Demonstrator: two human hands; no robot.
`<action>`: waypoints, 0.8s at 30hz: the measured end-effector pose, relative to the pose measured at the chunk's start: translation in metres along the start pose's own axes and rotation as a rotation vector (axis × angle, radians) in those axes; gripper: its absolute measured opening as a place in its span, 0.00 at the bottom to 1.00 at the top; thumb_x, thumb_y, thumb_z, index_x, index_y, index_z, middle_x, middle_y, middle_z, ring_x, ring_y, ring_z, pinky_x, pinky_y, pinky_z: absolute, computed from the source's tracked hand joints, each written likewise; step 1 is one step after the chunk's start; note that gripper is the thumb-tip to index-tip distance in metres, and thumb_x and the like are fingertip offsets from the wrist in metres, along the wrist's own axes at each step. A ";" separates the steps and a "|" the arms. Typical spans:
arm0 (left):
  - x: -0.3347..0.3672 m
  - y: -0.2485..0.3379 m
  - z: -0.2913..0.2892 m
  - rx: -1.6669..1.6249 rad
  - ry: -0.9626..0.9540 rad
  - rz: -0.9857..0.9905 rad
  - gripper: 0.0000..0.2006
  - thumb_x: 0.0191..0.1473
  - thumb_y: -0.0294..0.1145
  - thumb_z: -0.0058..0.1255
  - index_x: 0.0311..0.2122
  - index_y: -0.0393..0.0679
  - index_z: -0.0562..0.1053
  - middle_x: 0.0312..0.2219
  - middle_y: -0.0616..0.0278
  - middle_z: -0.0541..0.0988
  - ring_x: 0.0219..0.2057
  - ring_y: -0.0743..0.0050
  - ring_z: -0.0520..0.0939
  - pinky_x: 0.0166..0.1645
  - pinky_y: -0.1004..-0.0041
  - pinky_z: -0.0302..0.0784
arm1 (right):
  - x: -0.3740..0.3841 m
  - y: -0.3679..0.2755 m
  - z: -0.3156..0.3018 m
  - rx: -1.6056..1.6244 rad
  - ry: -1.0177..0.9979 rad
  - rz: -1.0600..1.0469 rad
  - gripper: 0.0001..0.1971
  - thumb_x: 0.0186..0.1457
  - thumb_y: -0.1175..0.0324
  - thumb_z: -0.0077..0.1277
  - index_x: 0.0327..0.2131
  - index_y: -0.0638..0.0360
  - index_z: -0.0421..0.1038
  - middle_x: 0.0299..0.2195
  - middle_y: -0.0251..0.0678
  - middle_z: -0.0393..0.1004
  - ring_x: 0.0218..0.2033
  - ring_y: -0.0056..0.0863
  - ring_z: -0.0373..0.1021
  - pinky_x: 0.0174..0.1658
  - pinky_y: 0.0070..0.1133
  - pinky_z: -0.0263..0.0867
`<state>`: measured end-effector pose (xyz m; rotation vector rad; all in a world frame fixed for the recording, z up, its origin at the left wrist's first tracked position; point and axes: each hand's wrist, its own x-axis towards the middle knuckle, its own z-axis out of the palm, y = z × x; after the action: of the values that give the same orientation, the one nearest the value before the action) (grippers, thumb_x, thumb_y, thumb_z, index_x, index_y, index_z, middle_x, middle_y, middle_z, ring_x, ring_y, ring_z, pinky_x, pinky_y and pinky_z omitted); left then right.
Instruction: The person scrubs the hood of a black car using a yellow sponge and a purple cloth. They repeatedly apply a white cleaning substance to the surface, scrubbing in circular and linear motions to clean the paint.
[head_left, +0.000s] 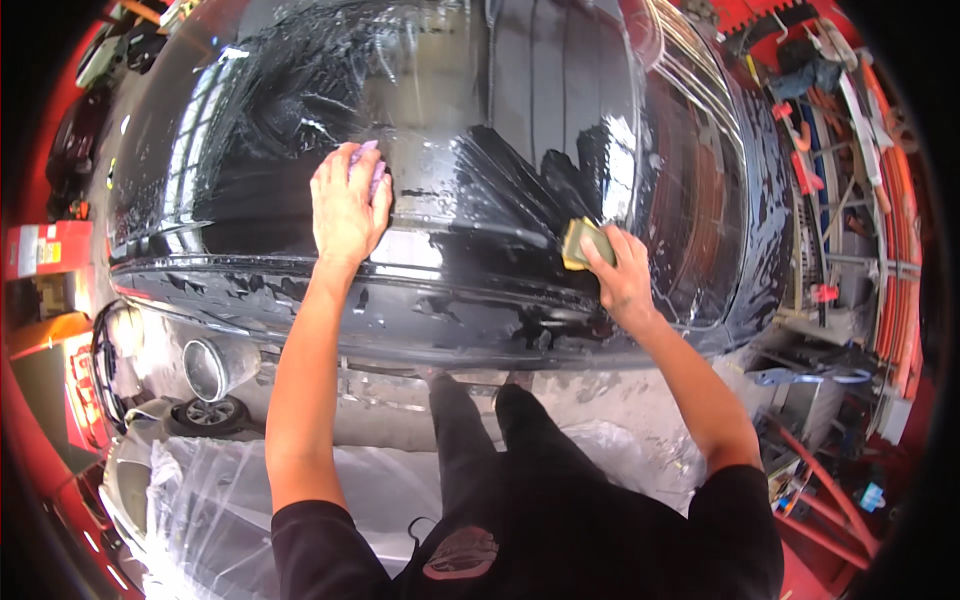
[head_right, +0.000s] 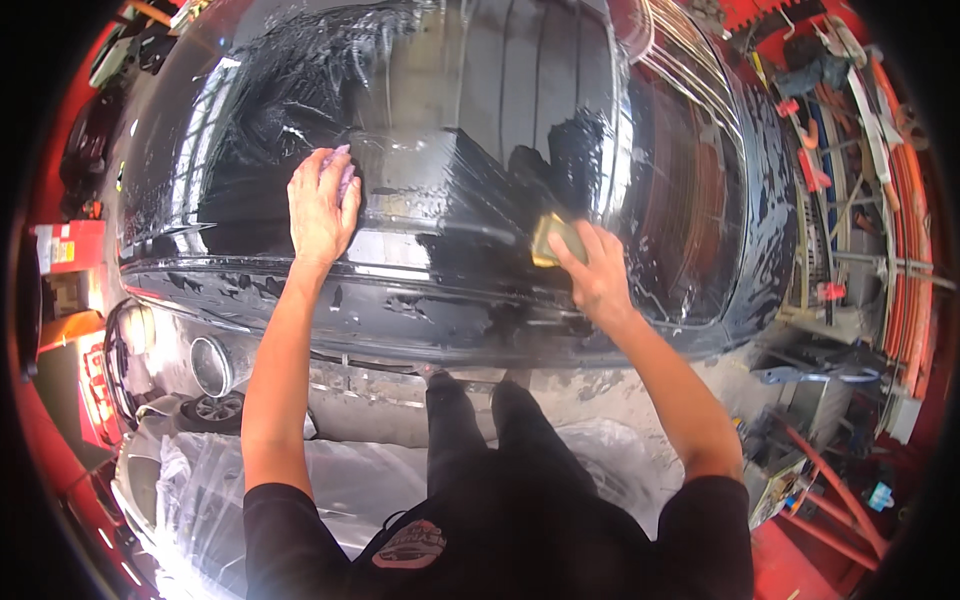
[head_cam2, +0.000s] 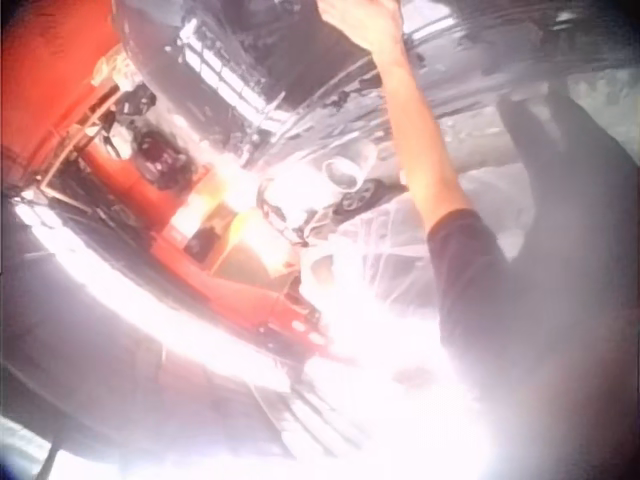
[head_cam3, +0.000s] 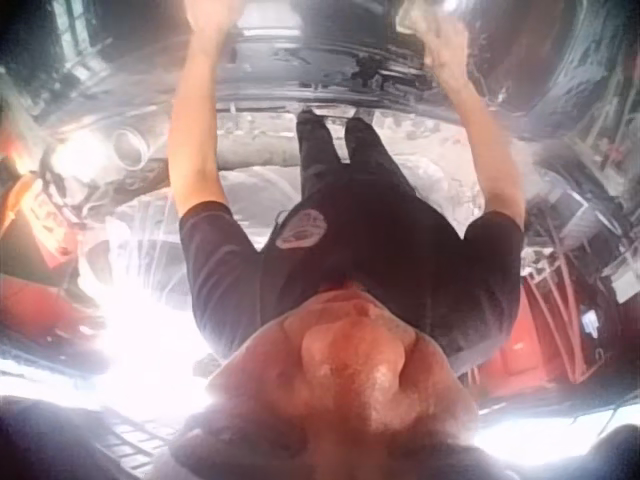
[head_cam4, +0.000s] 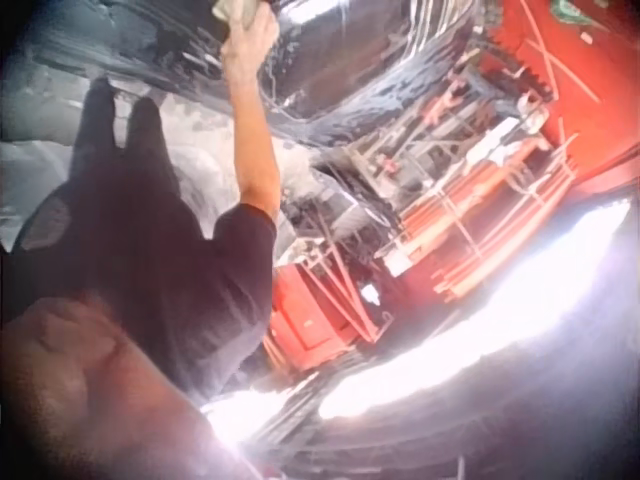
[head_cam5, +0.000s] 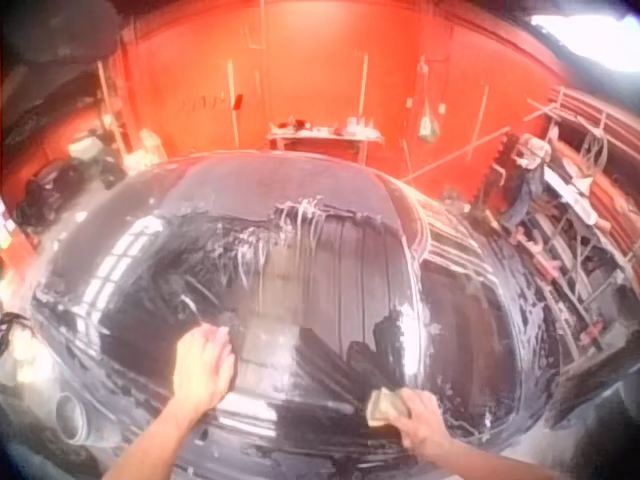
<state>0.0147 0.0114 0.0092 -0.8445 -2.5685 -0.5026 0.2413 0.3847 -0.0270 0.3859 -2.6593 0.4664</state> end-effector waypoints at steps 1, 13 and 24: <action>0.002 -0.002 0.001 0.017 0.001 0.001 0.21 0.63 0.38 0.59 0.59 0.44 0.77 0.59 0.48 0.75 0.61 0.44 0.75 0.66 0.51 0.67 | 0.013 0.004 0.006 -0.007 0.006 -0.037 0.39 0.42 0.82 0.59 0.63 0.47 0.73 0.57 0.51 0.71 0.54 0.53 0.70 0.55 0.44 0.66; -0.001 -0.006 0.006 0.055 0.006 -0.014 0.20 0.63 0.40 0.59 0.57 0.45 0.79 0.58 0.49 0.76 0.61 0.45 0.75 0.66 0.52 0.68 | 0.002 0.039 0.004 -0.048 -0.002 -0.038 0.39 0.43 0.82 0.60 0.62 0.45 0.74 0.58 0.49 0.71 0.52 0.49 0.72 0.55 0.43 0.67; -0.003 -0.010 0.008 0.060 0.019 -0.030 0.20 0.62 0.40 0.60 0.58 0.47 0.79 0.57 0.50 0.77 0.60 0.46 0.76 0.65 0.52 0.68 | 0.076 -0.004 0.026 0.031 -0.019 -0.241 0.41 0.40 0.81 0.64 0.62 0.43 0.71 0.56 0.44 0.70 0.55 0.48 0.69 0.56 0.43 0.66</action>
<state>0.0084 0.0061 -0.0010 -0.7782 -2.5691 -0.4384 0.1672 0.3562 -0.0146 0.7130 -2.5811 0.4301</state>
